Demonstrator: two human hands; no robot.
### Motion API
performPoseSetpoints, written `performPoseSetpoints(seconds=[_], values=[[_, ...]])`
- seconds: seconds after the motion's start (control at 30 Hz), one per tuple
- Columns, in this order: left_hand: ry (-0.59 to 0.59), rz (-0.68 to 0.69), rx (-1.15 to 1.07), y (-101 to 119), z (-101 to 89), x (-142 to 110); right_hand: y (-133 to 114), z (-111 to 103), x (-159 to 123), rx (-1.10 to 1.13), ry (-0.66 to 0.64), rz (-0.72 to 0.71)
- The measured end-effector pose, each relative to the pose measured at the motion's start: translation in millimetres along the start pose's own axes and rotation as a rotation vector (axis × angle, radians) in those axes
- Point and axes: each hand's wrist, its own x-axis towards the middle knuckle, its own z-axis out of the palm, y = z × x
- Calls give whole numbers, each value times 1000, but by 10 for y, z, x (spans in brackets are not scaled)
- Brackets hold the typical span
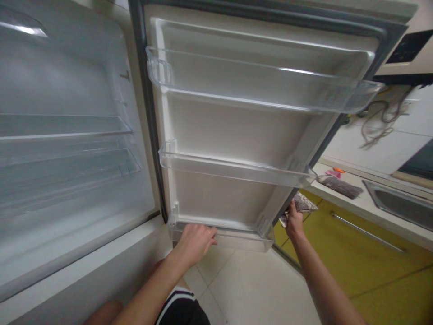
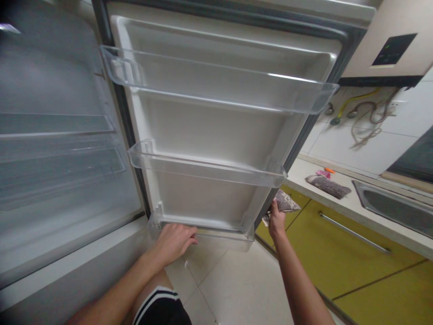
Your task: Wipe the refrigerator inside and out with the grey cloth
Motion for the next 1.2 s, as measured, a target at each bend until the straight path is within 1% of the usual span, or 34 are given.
performPoseSetpoints(seconds=[0.27, 0.4, 0.5, 0.67, 0.77, 0.9, 1.07, 1.2], values=[[25, 11, -39, -8, -107, 16, 35, -4, 45, 23, -2, -24], [27, 43, -37, -3, -104, 41, 47, 3, 58, 29, 15, -28], [32, 89, 6, 39, -92, 72, 43, 26, 50, 26, 21, -27], [-12, 129, 97, 90, -133, 133, 7, 65, 7, 17, 14, -33], [24, 140, 82, 64, -178, 127, -10, 73, -14, 13, 11, -44], [73, 125, 72, 58, -278, 75, 0, 64, -10, 11, 20, -62], [60, 88, 83, 105, -418, 41, 24, 40, 10, 20, 16, -46], [49, 63, 81, 82, -431, 82, 23, 25, 2, 36, 0, -23]])
